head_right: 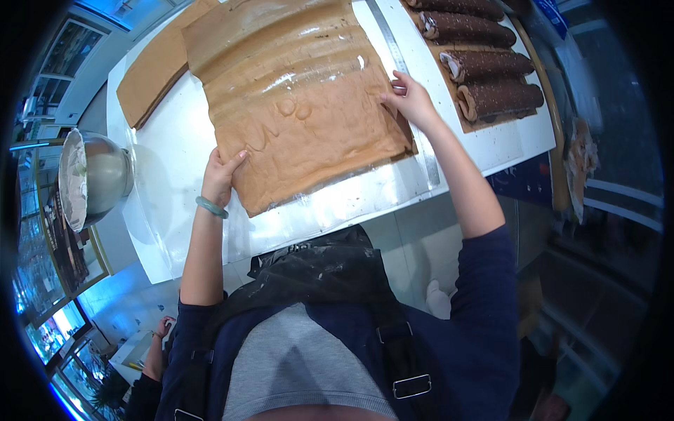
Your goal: The person spreads white cream onto flat brown sheets using a spatula, then rolls each sheet into a cylindrical roll. The finished rolls are placed on a tray. The process is repeated for multiple sheets.
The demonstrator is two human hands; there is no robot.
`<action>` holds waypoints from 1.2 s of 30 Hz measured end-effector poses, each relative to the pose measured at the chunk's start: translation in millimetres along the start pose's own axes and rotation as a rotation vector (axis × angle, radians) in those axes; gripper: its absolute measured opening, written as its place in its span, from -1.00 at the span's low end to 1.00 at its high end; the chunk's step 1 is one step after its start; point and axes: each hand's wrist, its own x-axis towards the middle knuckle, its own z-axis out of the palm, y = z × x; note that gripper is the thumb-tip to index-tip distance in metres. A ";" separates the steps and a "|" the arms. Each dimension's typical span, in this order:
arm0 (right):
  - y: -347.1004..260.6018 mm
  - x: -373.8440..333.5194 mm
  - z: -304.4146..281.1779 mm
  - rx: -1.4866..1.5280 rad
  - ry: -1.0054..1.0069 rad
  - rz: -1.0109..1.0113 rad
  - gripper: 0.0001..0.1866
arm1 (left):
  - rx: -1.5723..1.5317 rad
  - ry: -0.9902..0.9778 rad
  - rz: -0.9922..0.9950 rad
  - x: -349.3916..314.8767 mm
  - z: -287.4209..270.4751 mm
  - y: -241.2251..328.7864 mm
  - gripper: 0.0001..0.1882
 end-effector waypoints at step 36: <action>-570.3 -65.6 373.5 -0.731 -0.403 -1.180 -0.78 | -0.075 0.675 0.517 -111.5 -396.6 110.6 -0.39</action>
